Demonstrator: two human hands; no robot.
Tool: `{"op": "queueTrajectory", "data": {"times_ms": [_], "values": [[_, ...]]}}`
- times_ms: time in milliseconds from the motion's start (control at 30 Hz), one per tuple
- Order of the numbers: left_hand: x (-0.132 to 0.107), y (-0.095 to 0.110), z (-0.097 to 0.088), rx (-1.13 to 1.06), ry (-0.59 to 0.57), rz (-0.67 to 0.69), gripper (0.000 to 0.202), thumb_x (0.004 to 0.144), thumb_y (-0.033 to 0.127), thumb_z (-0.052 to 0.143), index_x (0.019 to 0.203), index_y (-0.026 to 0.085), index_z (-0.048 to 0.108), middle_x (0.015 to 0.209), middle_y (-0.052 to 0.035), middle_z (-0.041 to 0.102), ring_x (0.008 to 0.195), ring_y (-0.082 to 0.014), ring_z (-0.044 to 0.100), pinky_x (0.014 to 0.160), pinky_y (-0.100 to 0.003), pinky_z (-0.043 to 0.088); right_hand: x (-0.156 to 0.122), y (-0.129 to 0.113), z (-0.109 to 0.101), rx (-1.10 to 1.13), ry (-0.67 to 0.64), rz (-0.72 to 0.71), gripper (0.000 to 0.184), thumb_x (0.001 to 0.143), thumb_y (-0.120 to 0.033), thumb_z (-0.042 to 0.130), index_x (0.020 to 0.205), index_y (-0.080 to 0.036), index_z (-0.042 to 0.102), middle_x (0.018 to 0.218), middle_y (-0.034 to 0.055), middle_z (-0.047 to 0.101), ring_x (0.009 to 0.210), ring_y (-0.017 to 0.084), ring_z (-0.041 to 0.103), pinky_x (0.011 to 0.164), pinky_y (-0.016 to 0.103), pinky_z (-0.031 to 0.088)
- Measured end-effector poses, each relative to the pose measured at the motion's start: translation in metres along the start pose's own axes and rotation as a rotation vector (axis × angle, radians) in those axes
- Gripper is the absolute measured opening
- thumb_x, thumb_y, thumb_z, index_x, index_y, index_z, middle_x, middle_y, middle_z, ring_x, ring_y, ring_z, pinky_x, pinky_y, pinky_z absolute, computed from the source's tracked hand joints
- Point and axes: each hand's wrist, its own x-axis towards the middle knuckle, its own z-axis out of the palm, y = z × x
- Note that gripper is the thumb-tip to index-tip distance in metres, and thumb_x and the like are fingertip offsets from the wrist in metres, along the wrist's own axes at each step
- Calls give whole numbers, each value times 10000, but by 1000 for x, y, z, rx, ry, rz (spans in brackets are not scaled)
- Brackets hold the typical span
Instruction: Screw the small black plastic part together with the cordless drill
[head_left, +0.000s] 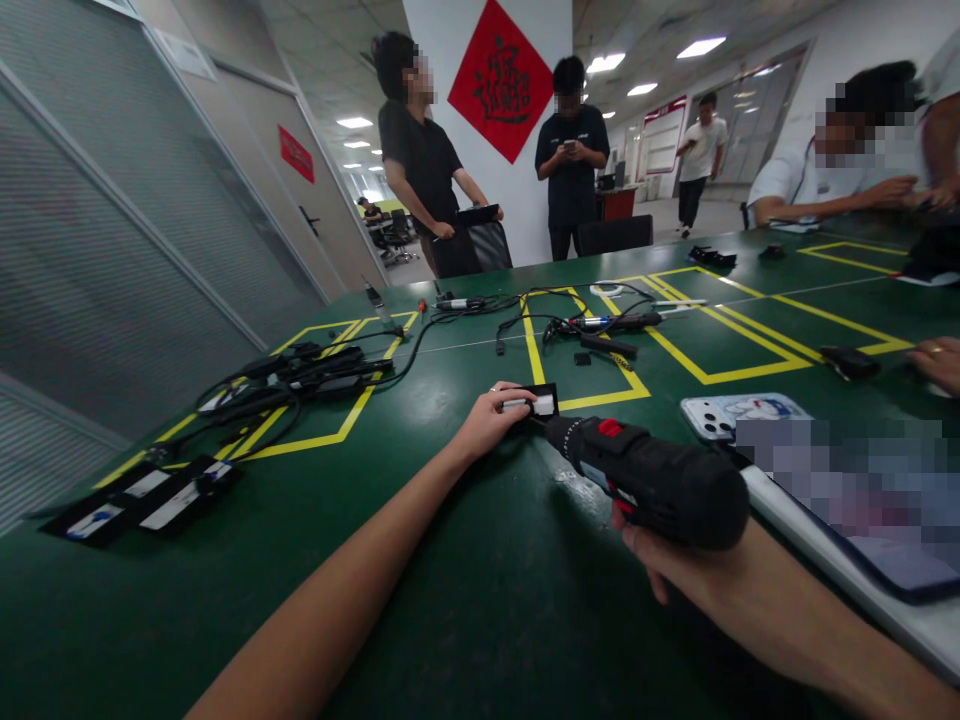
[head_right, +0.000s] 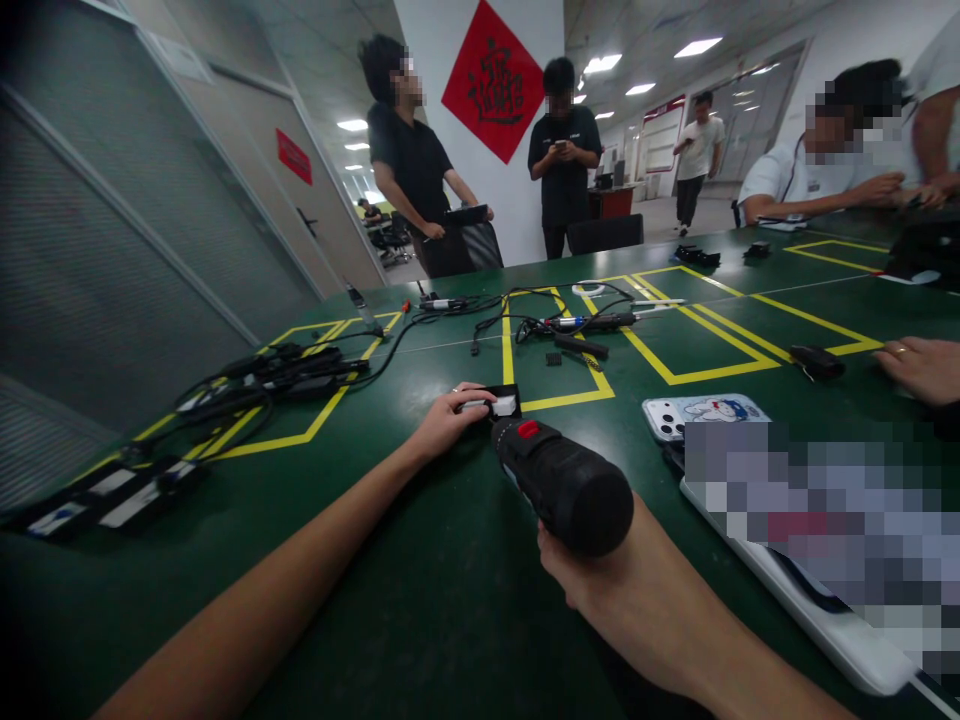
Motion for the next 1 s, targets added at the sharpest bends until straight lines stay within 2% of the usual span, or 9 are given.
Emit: {"op": "queueTrajectory", "data": {"times_ms": [133, 300, 600, 1000], "values": [[1, -2, 1, 0, -5, 11, 203, 873, 275, 573, 1025, 148, 620, 1188, -77, 573, 1083, -239, 542, 945, -477, 428, 0, 3, -3, -15, -29, -61, 234, 774, -400, 550, 759, -180, 628, 594, 10, 609, 522, 134, 547, 466, 226, 410], [2, -4, 1, 4, -7, 14, 203, 872, 273, 576, 1026, 149, 619, 1180, -76, 575, 1069, -237, 549, 940, -478, 433, 1, 9, -2, -39, 5, -138, 211, 789, -355, 551, 861, -181, 647, 591, -2, 607, 534, 129, 542, 502, 226, 420], [2, 0, 1, 3, -10, 5, 200, 872, 269, 576, 1024, 148, 621, 1190, -77, 571, 1077, -237, 546, 933, -468, 440, -2, 1, -5, -57, -8, -122, 194, 783, -349, 554, 797, -176, 641, 597, 1, 611, 545, 135, 546, 511, 229, 424], [1, -1, 1, 1, 1, -7, 199, 873, 273, 574, 1019, 148, 627, 1193, -77, 578, 1106, -241, 534, 954, -475, 423, 0, 6, -3, -48, -9, -93, 229, 797, -397, 528, 796, -188, 623, 649, 17, 627, 573, 149, 567, 493, 231, 428]]}}
